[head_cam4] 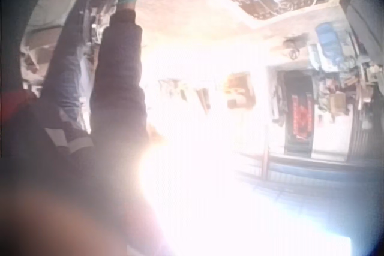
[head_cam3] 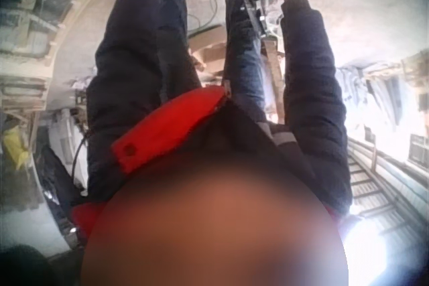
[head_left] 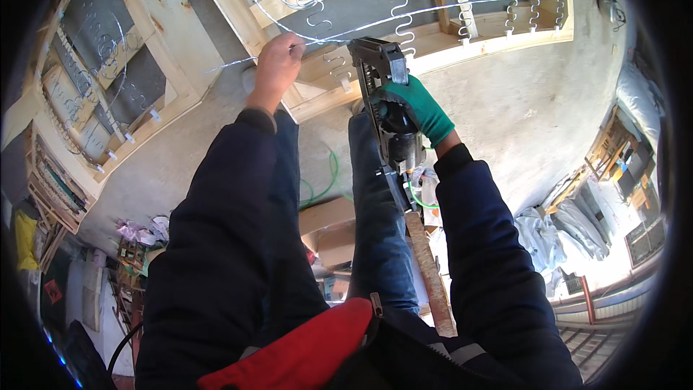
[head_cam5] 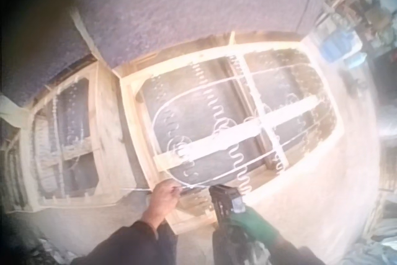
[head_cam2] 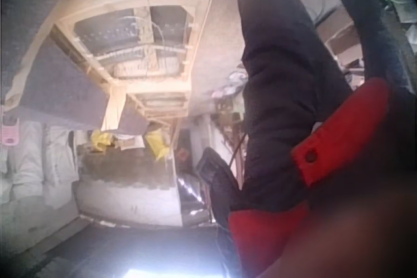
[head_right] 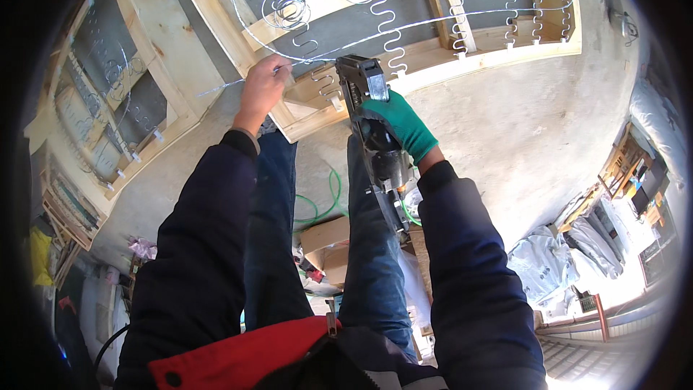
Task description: The person uses a pneumatic staple gun to attach metal springs to a wooden frame. They repeatedly position springs, fire staples, and reload the staple gun with a strip of staples from a nearby box.
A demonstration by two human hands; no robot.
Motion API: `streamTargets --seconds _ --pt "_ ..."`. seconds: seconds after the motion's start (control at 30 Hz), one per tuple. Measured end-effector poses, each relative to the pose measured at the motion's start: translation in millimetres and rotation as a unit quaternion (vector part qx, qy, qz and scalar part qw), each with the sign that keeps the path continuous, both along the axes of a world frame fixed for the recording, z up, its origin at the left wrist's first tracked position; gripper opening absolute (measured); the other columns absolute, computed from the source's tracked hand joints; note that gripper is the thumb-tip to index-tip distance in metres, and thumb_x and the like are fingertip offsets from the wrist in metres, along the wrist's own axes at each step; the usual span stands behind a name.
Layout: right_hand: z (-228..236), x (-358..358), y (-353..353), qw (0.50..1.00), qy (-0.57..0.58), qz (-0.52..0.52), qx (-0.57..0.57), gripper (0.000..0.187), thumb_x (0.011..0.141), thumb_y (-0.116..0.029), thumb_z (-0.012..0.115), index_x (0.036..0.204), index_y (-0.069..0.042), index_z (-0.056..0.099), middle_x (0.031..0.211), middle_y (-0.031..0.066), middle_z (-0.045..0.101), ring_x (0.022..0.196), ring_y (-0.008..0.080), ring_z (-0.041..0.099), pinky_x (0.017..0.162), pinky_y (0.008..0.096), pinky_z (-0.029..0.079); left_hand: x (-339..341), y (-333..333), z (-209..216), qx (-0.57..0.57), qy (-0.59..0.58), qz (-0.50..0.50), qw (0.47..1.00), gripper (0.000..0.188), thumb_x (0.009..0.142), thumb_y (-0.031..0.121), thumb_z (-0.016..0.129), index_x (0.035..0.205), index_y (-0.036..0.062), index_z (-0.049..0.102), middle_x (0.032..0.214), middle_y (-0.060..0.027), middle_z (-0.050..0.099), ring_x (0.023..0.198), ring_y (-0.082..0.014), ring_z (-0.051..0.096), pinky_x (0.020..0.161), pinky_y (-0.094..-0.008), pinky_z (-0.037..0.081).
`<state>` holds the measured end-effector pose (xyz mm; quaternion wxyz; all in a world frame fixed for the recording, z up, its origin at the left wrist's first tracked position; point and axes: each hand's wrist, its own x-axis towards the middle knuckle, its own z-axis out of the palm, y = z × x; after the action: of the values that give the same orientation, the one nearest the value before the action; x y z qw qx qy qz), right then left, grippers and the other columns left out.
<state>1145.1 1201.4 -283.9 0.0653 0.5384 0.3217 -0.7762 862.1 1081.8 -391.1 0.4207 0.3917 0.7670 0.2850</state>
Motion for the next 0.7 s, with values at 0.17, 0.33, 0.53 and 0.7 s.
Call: streamTargets --seconds 0.17,0.33,0.53,0.7 --pt "-9.6 -15.6 -11.7 0.999 0.003 -0.02 0.032 0.026 0.094 -0.025 0.074 0.107 -0.002 0.071 0.083 0.0032 0.072 0.068 0.012 0.068 0.064 0.0281 0.055 -0.2 -3.5 -4.0 0.006 0.002 -0.008 1.0 0.017 0.098 0.015 0.067 0.106 0.0023 0.074 0.102 -0.0177 0.076 0.098 -0.0361 0.072 0.088 -0.0409 0.056" --pt "-2.7 -23.5 -9.5 0.997 -0.024 -0.029 0.063 0.025 0.094 -0.025 0.074 0.103 -0.002 0.071 0.078 0.0036 0.072 0.064 0.0121 0.067 0.062 0.0276 0.055 -3.4 -3.1 -3.0 0.012 -0.003 -0.028 1.0 0.016 0.098 0.014 0.067 0.107 0.0022 0.074 0.104 -0.0194 0.075 0.099 -0.0381 0.071 0.089 -0.0418 0.055" --pt "3.2 -31.2 -2.7 0.998 -0.031 -0.042 0.045 0.023 0.095 -0.024 0.073 0.101 -0.002 0.071 0.078 0.0035 0.071 0.061 0.0118 0.066 0.059 0.0275 0.053 -10.0 -0.5 -2.6 0.014 0.008 -0.055 0.998 0.014 0.096 0.012 0.066 0.102 0.0013 0.073 0.104 -0.0197 0.074 0.099 -0.0401 0.07 0.088 -0.0436 0.055" --pt "7.5 -37.2 4.5 0.996 -0.051 -0.046 0.054 0.023 0.095 -0.023 0.073 0.102 -0.001 0.068 0.077 0.004 0.069 0.06 0.0116 0.065 0.058 0.0275 0.052 -8.0 -0.2 -5.5 -0.001 -0.007 -0.049 0.999 0.013 0.096 0.011 0.067 0.101 0.0011 0.073 0.102 -0.0194 0.074 0.098 -0.0412 0.069 0.087 -0.0454 0.055"
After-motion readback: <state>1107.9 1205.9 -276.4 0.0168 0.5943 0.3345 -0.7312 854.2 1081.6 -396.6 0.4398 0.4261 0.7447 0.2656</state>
